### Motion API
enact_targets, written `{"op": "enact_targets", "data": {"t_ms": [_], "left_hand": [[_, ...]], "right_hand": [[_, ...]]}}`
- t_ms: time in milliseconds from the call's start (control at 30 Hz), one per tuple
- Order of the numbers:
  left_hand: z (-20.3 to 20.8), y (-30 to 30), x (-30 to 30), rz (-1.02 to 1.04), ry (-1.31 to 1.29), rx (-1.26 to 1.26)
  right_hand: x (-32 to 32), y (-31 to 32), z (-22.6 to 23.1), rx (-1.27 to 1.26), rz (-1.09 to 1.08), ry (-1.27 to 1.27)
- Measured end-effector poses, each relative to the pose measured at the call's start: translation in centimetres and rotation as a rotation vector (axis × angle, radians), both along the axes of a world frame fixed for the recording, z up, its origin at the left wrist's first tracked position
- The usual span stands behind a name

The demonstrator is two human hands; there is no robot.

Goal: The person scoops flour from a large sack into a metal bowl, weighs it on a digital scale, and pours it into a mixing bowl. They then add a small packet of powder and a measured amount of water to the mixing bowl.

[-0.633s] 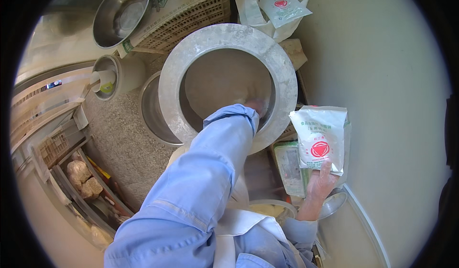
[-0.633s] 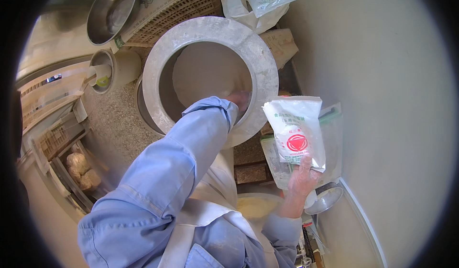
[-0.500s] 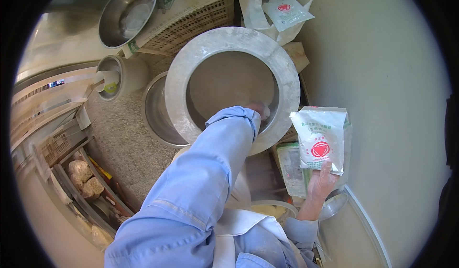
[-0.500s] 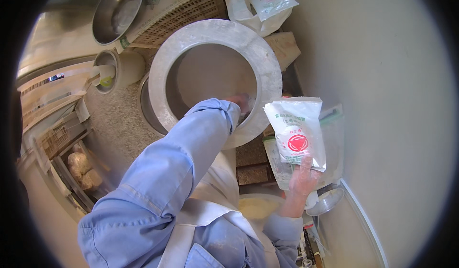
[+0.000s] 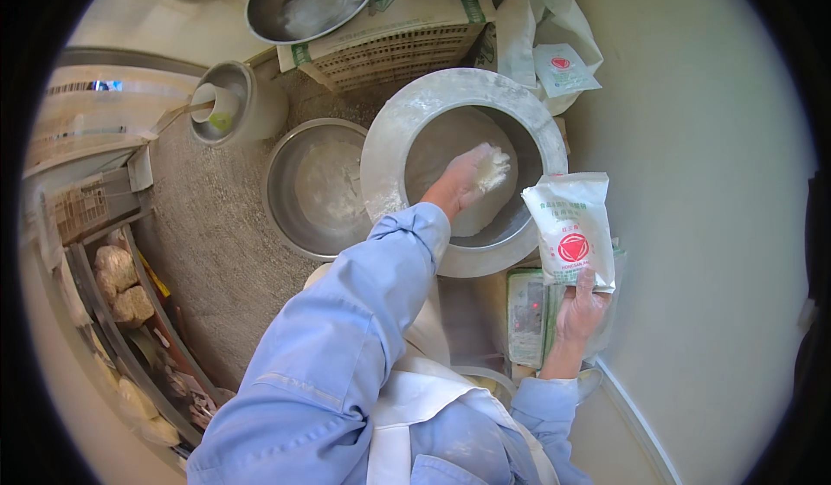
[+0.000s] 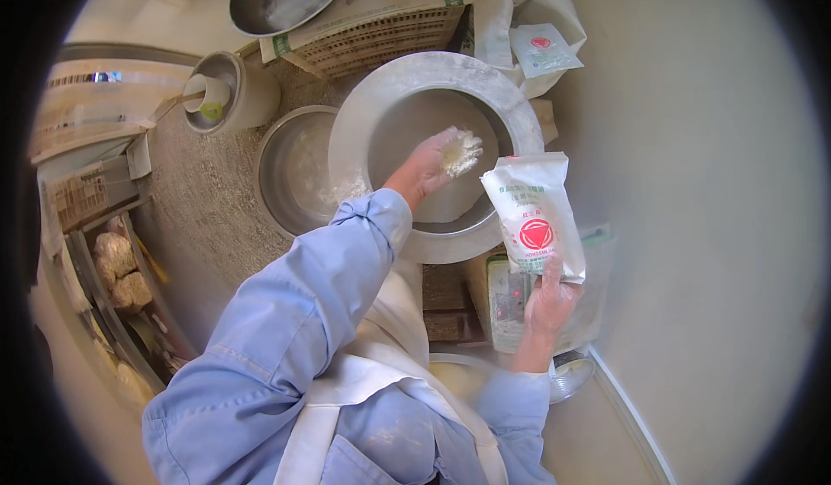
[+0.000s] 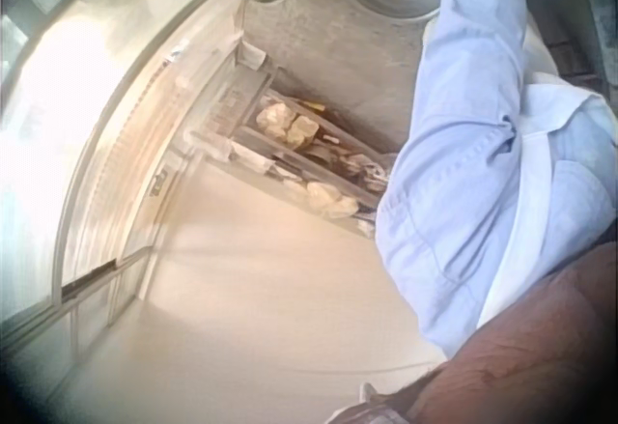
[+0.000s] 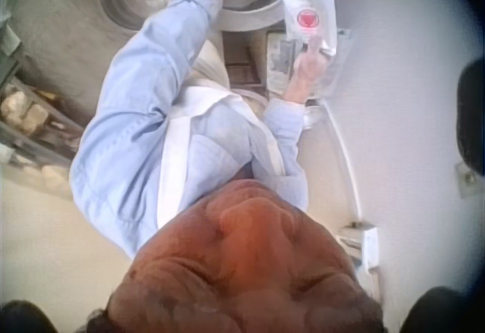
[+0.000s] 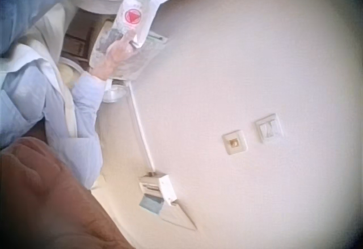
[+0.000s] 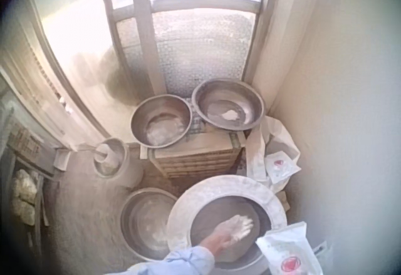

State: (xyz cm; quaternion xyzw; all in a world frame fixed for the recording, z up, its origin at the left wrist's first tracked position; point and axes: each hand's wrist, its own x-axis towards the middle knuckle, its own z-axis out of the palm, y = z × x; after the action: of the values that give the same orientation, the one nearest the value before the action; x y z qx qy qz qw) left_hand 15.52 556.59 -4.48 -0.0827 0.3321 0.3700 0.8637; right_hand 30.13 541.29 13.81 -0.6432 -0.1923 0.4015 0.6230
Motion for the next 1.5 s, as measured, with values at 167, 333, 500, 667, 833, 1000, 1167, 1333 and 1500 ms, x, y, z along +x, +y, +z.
{"op": "enact_targets", "data": {"t_ms": [167, 333, 500, 667, 833, 1000, 1167, 1333, 1500], "left_hand": [[3.5, -0.3, -1.5, 0.133, -0.326, -0.08], [5.3, -0.3, -1.6, 0.136, -0.444, -0.035], [5.8, -0.4, -1.8, 0.155, -0.478, -0.005], [5.6, -0.5, -1.7, 0.156, -0.48, 0.005], [5.1, -0.7, -1.4, 0.167, -0.495, 0.032], [4.8, -0.7, -1.2, 0.147, -0.543, 0.052], [4.8, -0.8, -1.2, 0.126, -0.533, 0.059], [5.1, -0.9, -1.1, 0.125, -0.524, 0.08], [5.2, -1.0, -1.1, 0.129, -0.53, 0.066]], "right_hand": [[-0.9, 0.6, 1.4, -0.073, 0.058, -0.214], [-2.0, 1.3, 2.5, -0.098, 0.166, -0.407], [-2.6, 2.0, 2.9, -0.105, 0.283, -0.645], [-2.8, 2.2, 2.9, -0.123, 0.336, -0.723], [-2.7, 2.2, 3.1, -0.128, 0.341, -0.777], [-2.8, 2.4, 3.3, -0.157, 0.354, -0.79], [-3.0, 2.4, 3.3, -0.147, 0.369, -0.809], [-3.0, 2.5, 3.4, -0.143, 0.35, -0.797], [-3.1, 2.6, 3.5, -0.18, 0.365, -0.871]]}}
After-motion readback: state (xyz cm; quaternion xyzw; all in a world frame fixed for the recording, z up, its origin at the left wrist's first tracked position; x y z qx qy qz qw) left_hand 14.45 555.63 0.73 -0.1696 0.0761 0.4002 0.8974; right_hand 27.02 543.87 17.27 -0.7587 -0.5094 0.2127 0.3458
